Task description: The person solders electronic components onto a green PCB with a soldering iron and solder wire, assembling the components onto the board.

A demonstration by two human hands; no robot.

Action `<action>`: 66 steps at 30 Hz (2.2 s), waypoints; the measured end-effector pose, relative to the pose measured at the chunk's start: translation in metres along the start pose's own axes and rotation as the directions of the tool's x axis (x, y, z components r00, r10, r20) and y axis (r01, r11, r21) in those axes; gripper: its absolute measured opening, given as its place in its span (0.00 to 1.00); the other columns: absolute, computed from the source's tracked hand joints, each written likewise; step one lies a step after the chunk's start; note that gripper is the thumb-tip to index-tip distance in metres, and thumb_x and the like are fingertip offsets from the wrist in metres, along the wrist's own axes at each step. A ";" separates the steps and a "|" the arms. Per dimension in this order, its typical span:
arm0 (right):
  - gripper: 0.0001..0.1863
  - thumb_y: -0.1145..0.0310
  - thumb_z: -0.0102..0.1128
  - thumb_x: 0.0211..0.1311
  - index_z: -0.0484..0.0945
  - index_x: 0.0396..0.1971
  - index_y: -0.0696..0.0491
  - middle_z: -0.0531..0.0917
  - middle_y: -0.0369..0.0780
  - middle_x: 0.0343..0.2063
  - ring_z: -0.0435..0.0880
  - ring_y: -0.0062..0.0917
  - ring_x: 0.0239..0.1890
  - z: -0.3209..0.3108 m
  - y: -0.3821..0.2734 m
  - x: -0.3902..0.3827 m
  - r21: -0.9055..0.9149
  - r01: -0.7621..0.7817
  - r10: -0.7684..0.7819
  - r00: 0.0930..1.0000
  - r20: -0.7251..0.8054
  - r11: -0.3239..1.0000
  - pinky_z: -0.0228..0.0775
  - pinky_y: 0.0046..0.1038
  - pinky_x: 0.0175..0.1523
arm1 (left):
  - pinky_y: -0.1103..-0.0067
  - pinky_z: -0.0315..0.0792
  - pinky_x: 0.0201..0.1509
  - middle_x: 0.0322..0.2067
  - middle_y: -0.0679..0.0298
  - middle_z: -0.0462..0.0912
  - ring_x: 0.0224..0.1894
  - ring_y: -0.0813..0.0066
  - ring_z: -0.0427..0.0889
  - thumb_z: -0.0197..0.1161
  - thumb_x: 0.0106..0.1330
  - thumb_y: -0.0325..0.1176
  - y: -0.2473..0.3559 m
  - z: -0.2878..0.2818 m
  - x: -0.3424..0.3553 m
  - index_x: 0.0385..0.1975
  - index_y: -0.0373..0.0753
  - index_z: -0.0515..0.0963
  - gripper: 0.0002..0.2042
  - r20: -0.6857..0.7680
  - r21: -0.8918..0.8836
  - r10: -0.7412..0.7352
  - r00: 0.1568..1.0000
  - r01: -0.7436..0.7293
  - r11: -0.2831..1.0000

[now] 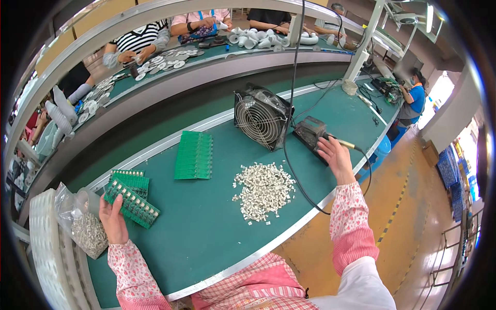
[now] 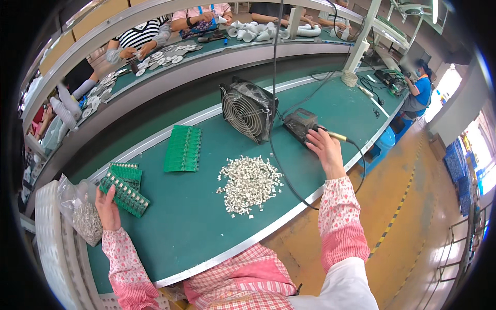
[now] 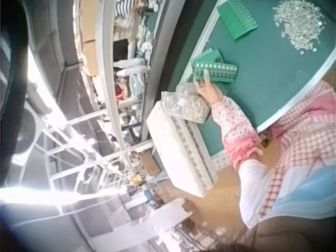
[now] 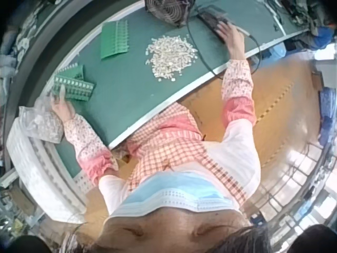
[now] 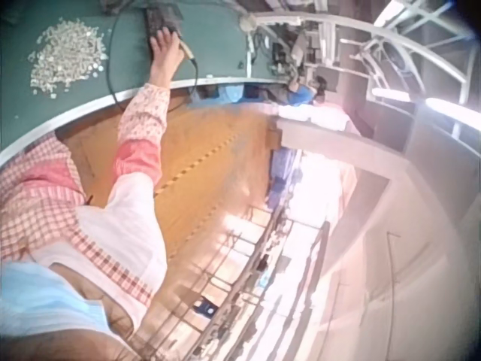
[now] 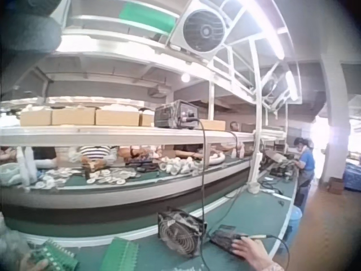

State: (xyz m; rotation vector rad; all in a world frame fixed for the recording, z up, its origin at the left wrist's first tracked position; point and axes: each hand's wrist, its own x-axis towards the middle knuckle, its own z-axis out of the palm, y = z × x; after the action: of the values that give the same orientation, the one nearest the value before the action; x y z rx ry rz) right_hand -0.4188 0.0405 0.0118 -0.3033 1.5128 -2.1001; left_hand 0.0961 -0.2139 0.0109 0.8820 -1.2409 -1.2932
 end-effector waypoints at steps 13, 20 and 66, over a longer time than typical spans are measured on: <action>0.09 0.71 0.67 0.48 0.80 0.32 0.52 0.78 0.36 0.28 0.75 0.30 0.35 0.143 0.066 -0.138 -0.480 0.870 -0.349 0.488 0.800 0.116 0.67 0.29 0.42 | 0.80 0.73 0.45 0.38 0.63 0.80 0.39 0.79 0.79 0.65 0.55 0.22 0.002 0.052 -0.036 0.43 0.33 0.72 0.16 0.361 0.077 -0.264 0.895 0.253 0.964; 0.06 0.71 0.66 0.46 0.78 0.26 0.52 0.77 0.36 0.25 0.74 0.31 0.33 0.157 0.080 -0.134 -0.452 0.892 -0.239 0.437 0.867 -0.008 0.65 0.32 0.39 | 0.84 0.72 0.39 0.34 0.65 0.81 0.36 0.83 0.78 0.58 0.66 0.34 -0.001 0.043 -0.031 0.42 0.31 0.75 0.12 0.430 0.130 -0.306 0.849 0.278 0.952; 0.06 0.74 0.61 0.59 0.75 0.33 0.59 0.80 0.36 0.30 0.78 0.16 0.34 0.215 0.097 -0.185 -0.332 -0.078 0.278 0.738 0.615 0.940 0.73 0.17 0.39 | 0.84 0.73 0.35 0.30 0.67 0.80 0.31 0.85 0.78 0.65 0.58 0.25 -0.010 0.076 -0.090 0.37 0.35 0.73 0.09 0.368 -0.106 -0.295 0.882 0.354 0.929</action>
State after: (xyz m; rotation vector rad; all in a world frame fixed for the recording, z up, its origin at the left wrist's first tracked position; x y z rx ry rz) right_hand -0.1353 -0.0571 0.0186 -0.8677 1.3211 -1.3810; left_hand 0.0325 -0.1150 0.0005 0.7816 -1.2588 -1.8623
